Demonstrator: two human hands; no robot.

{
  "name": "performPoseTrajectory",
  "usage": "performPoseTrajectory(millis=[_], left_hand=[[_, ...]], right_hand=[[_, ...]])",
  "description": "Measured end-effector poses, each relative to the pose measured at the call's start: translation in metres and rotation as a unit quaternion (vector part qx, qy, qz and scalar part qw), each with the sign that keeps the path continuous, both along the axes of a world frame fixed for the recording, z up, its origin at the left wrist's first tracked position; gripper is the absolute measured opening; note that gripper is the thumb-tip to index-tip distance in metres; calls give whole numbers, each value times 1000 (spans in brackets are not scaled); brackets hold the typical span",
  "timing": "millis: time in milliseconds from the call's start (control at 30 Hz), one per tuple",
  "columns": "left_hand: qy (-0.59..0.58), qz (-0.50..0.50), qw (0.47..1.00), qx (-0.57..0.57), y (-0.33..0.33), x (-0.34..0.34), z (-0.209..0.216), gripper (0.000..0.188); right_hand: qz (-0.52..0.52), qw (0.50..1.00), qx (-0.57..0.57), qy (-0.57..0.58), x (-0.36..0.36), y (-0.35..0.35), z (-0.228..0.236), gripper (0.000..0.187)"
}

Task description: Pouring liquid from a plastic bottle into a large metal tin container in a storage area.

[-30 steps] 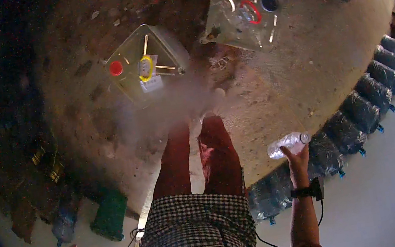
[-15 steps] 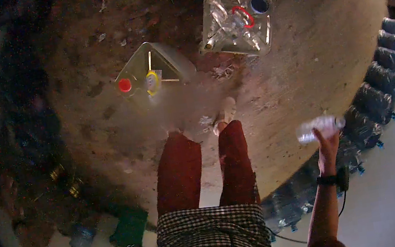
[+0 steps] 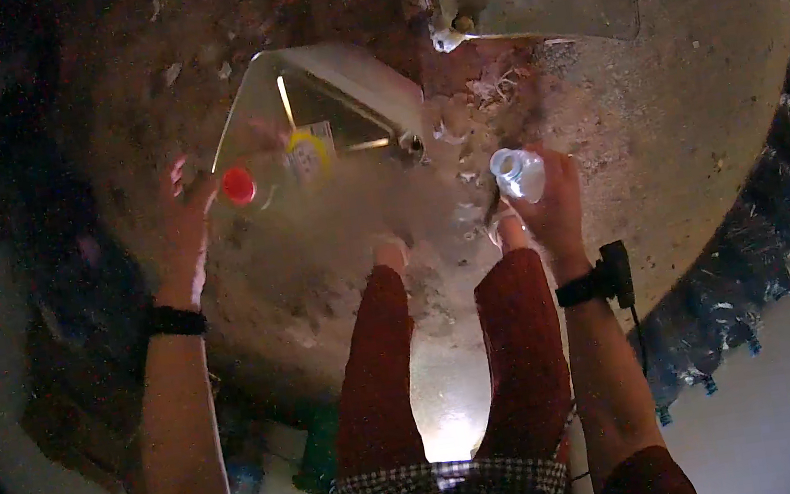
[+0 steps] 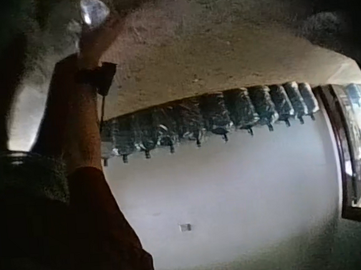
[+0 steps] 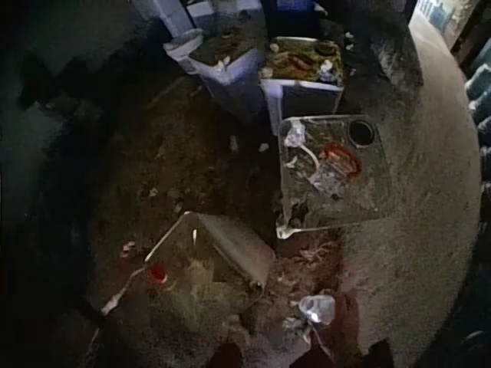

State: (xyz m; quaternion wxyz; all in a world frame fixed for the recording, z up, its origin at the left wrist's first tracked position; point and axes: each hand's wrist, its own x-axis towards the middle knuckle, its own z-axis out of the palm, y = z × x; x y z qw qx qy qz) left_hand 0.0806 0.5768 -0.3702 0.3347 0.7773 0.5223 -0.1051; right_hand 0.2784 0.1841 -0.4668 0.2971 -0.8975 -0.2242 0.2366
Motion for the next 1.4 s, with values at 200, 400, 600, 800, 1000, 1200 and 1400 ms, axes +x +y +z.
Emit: performPoseTrajectory(millis=[200,400,600,800,1000,1200,1400], left_hand=[[-47,74,994,-61,32,10,-43,62],[54,-29,997,-37,50,-4,-91,57],[50,-20,993,-104,51,-17,-91,52],[66,22,974,-217,52,-19,-81,51],[63,101,951,-286,61,-22,-78,50],[63,163,953,-247,45,-7,-61,45],[58,164,954,-244,38,2,-54,42]], right_hand=[[-21,999,-33,19,-18,10,-29,70],[-11,1000,-8,-6,-12,13,-41,68],[22,1000,6,-20,-8,10,-52,81],[58,998,4,-19,-1,17,-68,75],[76,996,19,-50,3,40,-71,66],[104,993,12,-62,10,46,-70,69],[109,992,19,-65,11,51,-72,69]])
